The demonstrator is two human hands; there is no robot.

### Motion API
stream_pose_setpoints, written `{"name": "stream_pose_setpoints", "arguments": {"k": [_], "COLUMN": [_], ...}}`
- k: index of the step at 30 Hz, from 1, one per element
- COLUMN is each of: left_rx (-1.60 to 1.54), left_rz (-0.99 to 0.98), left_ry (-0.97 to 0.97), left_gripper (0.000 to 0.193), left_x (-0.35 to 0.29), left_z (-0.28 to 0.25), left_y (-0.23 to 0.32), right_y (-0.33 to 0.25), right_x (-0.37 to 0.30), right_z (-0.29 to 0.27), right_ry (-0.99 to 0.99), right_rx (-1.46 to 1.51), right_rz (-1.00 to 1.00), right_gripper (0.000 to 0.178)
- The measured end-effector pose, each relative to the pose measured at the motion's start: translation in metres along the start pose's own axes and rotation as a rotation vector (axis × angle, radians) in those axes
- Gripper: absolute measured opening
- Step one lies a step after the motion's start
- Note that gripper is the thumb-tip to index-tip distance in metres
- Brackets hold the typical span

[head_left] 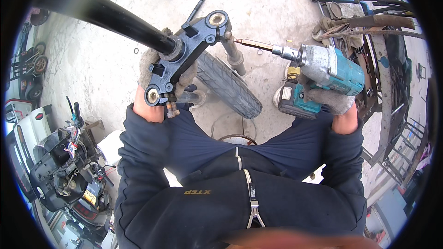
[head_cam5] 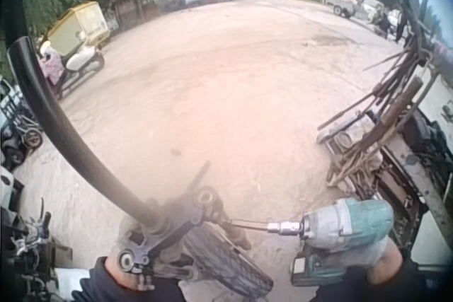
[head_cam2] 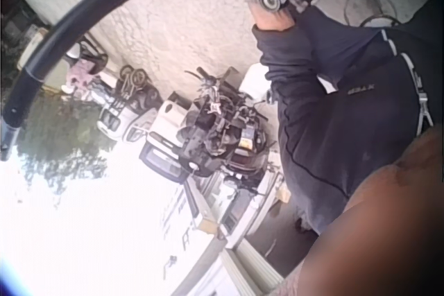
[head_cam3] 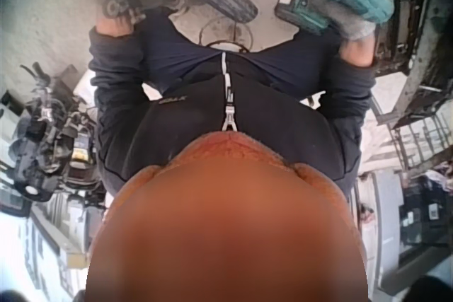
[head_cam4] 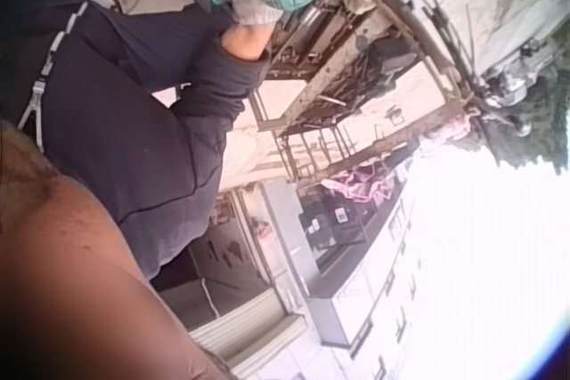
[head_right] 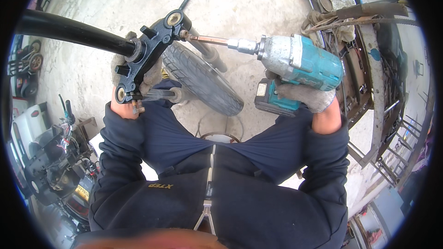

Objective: The person sits on the floor and works on a scooter front fork assembly. They use a hammer to tap the fork tube into place, insert a bolt and nut, and then use a cordless impact wrench to tighten the fastener. The person also handles the front wheel and fork components during the process.

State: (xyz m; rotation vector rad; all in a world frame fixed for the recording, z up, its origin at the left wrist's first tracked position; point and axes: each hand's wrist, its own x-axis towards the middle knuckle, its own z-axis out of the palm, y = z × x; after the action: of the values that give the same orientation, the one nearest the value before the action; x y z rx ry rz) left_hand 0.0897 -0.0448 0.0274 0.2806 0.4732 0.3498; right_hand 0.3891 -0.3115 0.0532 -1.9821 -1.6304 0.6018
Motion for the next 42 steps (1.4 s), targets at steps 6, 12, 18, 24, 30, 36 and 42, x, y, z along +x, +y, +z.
{"name": "stream_pose_setpoints", "arguments": {"k": [6,12,18,24,30,36,42], "left_rx": [0.013,-0.015,-0.003,0.102,0.102,0.085,0.234], "left_rz": [-0.021,-0.056,0.005,0.010,-0.013,-0.025,-0.013], "left_ry": [-0.035,-0.086,-0.059,-0.048,-0.038,-0.066,-0.007], "left_gripper": [0.056,0.060,0.059,0.063,0.066,0.065,0.073], "left_x": [-0.001,0.000,0.001,0.002,0.006,0.008,0.001], "left_z": [-0.004,-0.009,-0.011,-0.010,-0.006,-0.003,-0.010], "left_y": [0.000,0.004,0.001,0.003,0.004,0.008,0.008], "right_y": [-0.004,0.010,0.023,0.010,0.017,0.017,0.025], "right_x": [0.000,-0.011,-0.010,-0.006,0.002,-0.004,-0.010], "right_z": [0.000,0.010,0.021,0.014,0.030,0.056,0.026], "right_ry": [0.093,0.258,0.204,0.171,0.008,-0.074,-0.054], "right_rx": [0.208,-0.016,0.055,0.179,0.384,1.287,1.057], "right_rz": [0.065,-0.138,-0.030,-0.010,0.053,0.365,0.321], "right_gripper": [0.034,0.037,0.032,0.025,0.040,0.063,0.051]}}
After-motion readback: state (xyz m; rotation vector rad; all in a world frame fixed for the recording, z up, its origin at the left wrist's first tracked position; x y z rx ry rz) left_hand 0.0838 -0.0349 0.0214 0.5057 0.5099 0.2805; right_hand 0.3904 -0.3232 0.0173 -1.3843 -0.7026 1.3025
